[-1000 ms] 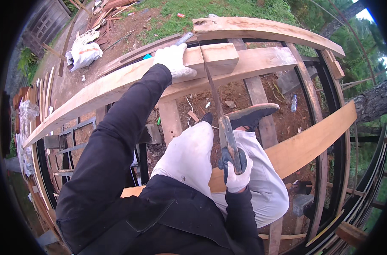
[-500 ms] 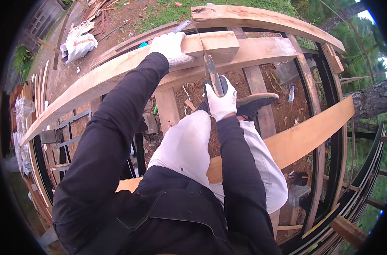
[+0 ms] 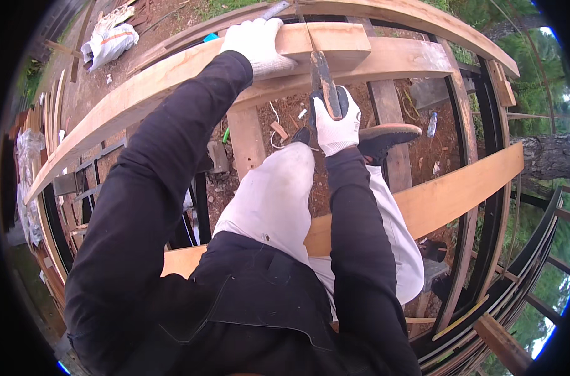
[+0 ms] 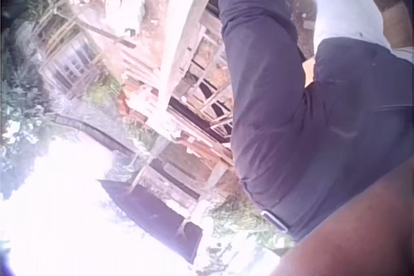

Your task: The person cuts a wooden beam with a handsaw while holding the wood with a gloved hand, pausing to reposition before sawing along the marked lines again.

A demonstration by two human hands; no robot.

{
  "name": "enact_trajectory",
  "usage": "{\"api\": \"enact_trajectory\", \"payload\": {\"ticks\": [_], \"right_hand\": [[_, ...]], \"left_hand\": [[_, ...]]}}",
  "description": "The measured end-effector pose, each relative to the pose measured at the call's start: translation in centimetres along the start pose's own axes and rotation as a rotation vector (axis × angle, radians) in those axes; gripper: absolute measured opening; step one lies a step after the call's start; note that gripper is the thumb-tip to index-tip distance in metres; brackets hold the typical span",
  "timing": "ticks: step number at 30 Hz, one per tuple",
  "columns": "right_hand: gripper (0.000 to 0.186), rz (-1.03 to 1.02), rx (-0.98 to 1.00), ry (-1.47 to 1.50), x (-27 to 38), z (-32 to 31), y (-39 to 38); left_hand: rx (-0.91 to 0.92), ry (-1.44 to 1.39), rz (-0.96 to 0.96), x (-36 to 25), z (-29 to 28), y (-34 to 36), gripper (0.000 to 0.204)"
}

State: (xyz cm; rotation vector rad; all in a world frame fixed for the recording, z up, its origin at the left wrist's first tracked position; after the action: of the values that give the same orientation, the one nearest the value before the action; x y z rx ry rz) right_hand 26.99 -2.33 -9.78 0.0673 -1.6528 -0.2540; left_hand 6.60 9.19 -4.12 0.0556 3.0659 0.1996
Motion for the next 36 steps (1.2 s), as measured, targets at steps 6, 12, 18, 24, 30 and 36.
{"api": "enact_trajectory", "payload": {"ticks": [6,12,18,24,30,36], "right_hand": [[0.017,0.147,0.001,-0.146,8.0,-8.0,-20.4],[0.017,-0.039,-0.151,0.068,-1.4,-3.3,-5.3],[0.011,0.076,0.018,0.064,1.1,-2.2,-6.1],[0.028,0.222,-0.078,-0.108,7.7,-8.4,-21.4],[0.013,-0.011,0.018,0.045,-2.2,-1.8,0.1],[0.02,0.229,-0.03,0.128,2.2,-5.1,-14.5]], "left_hand": [[0.364,-0.011,-0.207,-0.8,-6.8,-2.0,0.086],[0.233,-0.136,-0.111,-1.9,-6.1,-2.4,0.08],[0.36,-0.177,-0.11,-0.3,-3.9,-0.9,0.07],[0.161,-0.17,-0.058,-0.3,-4.4,-2.0,0.067],[0.181,-0.154,-0.047,-2.2,-1.4,-0.5,0.075],[0.353,-0.131,-0.144,0.3,-3.6,-1.5,0.081]]}}
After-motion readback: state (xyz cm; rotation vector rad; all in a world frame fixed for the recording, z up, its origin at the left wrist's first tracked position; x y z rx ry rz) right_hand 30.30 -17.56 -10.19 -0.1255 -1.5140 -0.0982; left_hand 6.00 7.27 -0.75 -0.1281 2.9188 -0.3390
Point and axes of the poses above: each hand's wrist, its own y-axis towards the middle knuckle, its own z-axis out of the palm, x = y × z, the point moved 3 cm from there along y, towards the middle knuckle, and after that the axes turned 11 degrees about -z, right-handed, at the moved point
